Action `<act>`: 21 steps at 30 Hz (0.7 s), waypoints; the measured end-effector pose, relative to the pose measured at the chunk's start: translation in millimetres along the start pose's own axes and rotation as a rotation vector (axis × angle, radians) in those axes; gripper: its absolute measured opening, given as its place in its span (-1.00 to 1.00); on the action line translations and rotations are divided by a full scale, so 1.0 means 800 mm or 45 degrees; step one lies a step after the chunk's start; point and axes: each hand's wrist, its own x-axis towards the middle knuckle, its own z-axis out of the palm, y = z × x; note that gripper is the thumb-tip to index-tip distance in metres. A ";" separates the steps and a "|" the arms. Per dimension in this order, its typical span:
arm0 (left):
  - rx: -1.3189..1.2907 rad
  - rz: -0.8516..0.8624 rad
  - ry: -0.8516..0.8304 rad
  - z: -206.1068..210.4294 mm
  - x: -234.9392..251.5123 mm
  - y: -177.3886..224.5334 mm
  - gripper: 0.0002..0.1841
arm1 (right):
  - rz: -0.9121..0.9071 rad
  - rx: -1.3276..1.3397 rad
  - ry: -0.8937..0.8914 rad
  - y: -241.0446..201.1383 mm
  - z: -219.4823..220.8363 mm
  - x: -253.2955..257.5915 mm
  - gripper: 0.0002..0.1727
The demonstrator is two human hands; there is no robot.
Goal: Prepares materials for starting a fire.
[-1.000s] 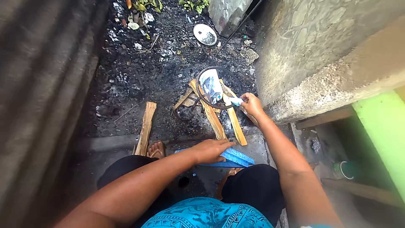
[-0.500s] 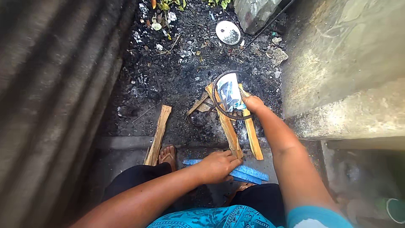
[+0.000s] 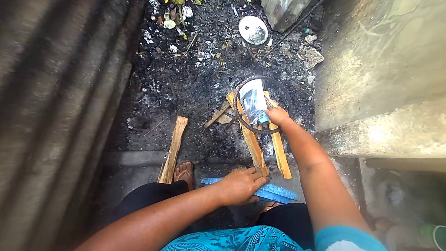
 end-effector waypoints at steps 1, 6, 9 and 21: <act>-0.001 -0.001 -0.003 0.000 0.000 0.000 -0.42 | -0.001 0.011 0.014 0.001 0.003 0.002 -0.57; -0.009 -0.003 -0.014 0.000 0.003 -0.002 -0.43 | 0.005 0.035 0.037 0.001 0.005 0.006 -0.57; -0.008 -0.006 -0.016 0.000 0.005 -0.002 -0.43 | 0.027 0.036 0.028 -0.001 0.003 0.008 -0.56; -0.021 0.001 -0.013 0.000 0.009 -0.007 -0.42 | 0.012 0.098 0.041 0.003 0.017 0.015 -0.58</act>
